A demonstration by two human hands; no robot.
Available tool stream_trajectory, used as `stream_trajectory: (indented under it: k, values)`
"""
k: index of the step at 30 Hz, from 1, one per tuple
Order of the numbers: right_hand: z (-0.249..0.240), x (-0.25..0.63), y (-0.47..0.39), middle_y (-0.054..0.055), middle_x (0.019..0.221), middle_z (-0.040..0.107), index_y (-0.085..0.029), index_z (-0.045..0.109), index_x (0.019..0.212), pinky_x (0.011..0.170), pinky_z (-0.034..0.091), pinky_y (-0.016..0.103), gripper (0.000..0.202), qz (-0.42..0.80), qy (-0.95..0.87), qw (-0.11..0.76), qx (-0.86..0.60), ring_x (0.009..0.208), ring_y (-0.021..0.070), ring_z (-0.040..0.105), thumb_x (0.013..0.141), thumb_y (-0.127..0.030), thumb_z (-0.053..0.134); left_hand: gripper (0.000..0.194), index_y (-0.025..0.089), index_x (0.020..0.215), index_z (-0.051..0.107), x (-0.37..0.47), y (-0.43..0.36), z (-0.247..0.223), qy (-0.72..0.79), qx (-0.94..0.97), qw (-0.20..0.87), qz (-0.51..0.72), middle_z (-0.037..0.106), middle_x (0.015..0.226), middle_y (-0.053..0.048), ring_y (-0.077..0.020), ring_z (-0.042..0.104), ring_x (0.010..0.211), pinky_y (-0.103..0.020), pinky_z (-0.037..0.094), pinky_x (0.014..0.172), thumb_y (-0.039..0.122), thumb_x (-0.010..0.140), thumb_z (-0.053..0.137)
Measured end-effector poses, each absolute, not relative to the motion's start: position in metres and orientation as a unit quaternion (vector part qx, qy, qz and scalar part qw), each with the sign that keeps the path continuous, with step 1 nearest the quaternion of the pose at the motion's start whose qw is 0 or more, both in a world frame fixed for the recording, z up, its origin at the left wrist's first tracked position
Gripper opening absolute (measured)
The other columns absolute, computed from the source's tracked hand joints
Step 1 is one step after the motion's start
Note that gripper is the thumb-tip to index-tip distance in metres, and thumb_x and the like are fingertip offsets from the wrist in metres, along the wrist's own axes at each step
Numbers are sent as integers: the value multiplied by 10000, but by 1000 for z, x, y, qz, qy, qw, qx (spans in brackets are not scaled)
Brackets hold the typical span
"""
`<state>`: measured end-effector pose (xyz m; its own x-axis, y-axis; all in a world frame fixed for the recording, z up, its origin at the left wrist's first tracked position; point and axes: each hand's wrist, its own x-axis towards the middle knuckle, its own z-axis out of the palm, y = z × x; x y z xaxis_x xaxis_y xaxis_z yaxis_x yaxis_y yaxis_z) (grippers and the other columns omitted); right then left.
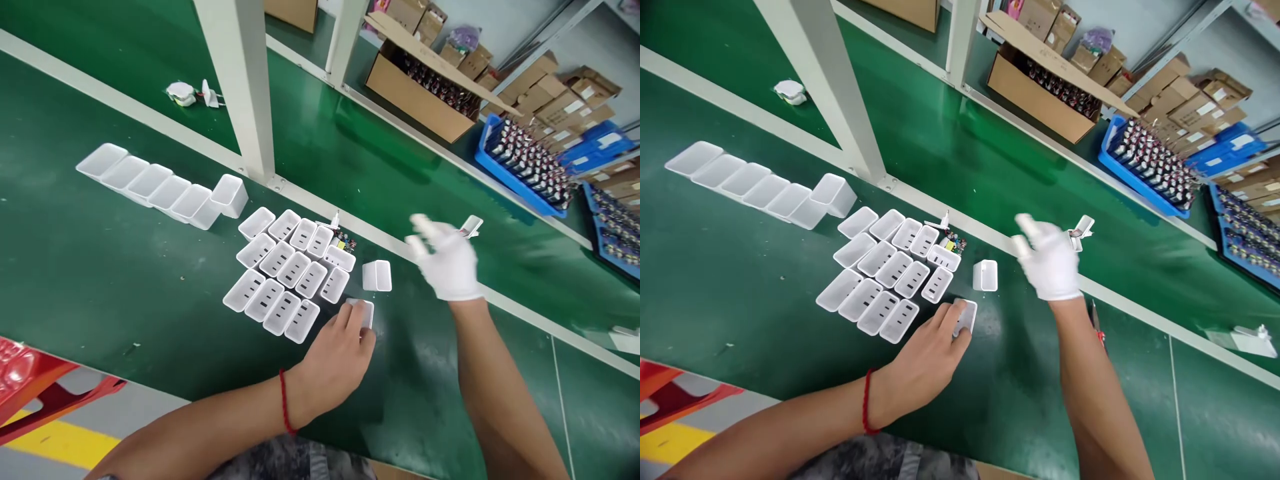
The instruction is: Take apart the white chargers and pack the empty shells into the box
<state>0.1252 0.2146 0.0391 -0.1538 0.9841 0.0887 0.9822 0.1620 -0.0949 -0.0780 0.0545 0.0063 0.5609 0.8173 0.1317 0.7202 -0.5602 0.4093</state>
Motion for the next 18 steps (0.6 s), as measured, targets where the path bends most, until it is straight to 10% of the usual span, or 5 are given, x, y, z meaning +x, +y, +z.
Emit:
stream_trajectory:
  k: [7,18]
  values:
    - [31,26,238,152,1373,577,-246,248,1568,845,519,381,875,114,-867,-195,-444,1119,333,625,800,-337,658,188,67,989,599,-79,39,-9,422,866,181,196,490,1351,-321,-462,506,1301,-507,534,994,27,822,522]
    - [29,33,233,152,1341,590,-266,208,1573,775,489,329,899,112,-868,-194,-443,1039,302,646,796,-270,661,377,90,1293,457,-85,31,-15,421,847,255,201,490,1385,-247,-384,578,1229,-498,551,976,104,919,496]
